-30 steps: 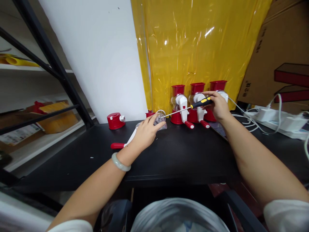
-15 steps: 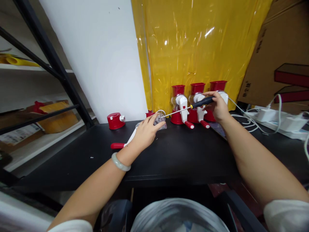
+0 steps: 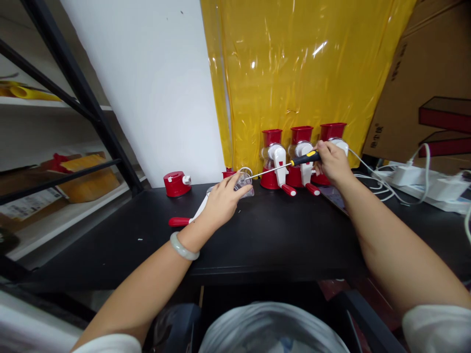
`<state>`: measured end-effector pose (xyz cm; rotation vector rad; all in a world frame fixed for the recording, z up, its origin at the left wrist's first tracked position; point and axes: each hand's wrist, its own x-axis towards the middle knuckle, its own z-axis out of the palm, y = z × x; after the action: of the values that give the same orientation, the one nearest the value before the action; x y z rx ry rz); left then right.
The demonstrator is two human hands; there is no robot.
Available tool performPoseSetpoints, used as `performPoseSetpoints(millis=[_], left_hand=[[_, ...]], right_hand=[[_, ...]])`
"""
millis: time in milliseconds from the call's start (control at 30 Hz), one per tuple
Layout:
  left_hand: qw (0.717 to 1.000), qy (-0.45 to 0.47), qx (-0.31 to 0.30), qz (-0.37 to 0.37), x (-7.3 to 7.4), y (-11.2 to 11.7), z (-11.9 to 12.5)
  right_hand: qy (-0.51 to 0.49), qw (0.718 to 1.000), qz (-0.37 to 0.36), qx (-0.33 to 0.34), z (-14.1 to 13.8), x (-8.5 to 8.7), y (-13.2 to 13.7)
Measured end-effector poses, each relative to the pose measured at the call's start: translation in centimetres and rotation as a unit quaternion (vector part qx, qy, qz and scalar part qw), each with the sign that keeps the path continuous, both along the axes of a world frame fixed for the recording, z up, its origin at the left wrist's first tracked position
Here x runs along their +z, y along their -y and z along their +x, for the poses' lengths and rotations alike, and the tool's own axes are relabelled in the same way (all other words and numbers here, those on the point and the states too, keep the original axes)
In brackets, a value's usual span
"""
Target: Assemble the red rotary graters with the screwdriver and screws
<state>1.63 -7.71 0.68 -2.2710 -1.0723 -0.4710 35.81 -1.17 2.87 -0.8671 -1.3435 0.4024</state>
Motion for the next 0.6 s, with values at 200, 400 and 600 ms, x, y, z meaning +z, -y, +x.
performPoseSetpoints(millis=[200,400,600], left_hand=[[1.000,0.001,-0.005,0.002,-0.1,-0.1,-0.1],[1.000,0.000,-0.001,-0.001,-0.1,-0.1,0.0],[1.000,0.000,0.000,-0.004,-0.1,-0.1,0.0]], right_hand=[[-0.037,0.999,-0.021,0.015,0.1,0.3,-0.2],[-0.046,0.996,-0.008,0.078,0.3,0.8,0.2],[-0.032,0.996,-0.010,0.084,0.6,1.0,0.8]])
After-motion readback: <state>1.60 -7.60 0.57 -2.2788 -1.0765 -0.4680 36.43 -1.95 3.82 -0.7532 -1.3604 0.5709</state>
